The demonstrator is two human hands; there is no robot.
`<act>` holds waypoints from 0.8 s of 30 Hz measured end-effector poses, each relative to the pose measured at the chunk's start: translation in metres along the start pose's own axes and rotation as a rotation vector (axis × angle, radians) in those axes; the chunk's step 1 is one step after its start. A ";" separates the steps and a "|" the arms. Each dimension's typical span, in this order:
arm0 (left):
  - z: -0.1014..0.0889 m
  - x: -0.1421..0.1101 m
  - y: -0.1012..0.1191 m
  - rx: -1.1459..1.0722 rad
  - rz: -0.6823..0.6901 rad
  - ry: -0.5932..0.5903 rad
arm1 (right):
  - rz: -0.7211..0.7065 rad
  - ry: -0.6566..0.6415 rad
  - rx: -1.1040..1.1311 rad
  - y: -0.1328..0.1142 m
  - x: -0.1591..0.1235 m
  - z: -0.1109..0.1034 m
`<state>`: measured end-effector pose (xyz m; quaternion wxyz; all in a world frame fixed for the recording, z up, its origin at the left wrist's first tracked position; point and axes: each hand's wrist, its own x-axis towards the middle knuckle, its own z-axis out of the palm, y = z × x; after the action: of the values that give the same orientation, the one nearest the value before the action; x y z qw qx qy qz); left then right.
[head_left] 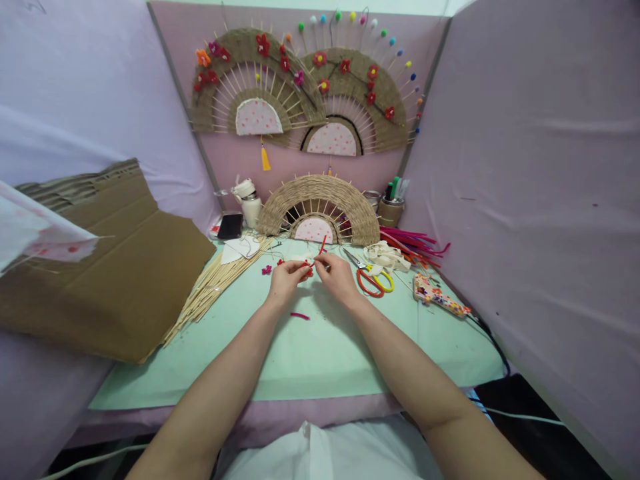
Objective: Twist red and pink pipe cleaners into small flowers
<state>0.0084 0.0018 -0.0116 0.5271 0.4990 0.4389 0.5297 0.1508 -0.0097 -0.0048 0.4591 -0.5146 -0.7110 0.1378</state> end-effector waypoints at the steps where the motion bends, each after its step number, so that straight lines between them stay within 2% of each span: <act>1: 0.001 0.000 0.000 0.005 0.012 0.000 | 0.042 0.029 0.081 0.000 0.000 0.001; 4: 0.004 -0.002 0.001 0.033 0.047 -0.013 | 0.187 0.114 0.257 -0.002 0.001 0.003; 7: 0.007 -0.003 0.000 0.076 0.079 -0.018 | 0.242 0.143 0.328 -0.003 0.002 0.003; 15: 0.004 0.002 -0.010 0.142 0.144 -0.004 | 0.053 0.066 0.111 -0.001 -0.001 0.005; 24: 0.005 -0.003 -0.007 0.165 0.216 -0.003 | 0.005 -0.060 -0.053 -0.004 -0.002 0.002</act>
<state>0.0143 -0.0015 -0.0186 0.4247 0.5858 0.4237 0.5448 0.1470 -0.0127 -0.0041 0.4235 -0.5240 -0.7265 0.1353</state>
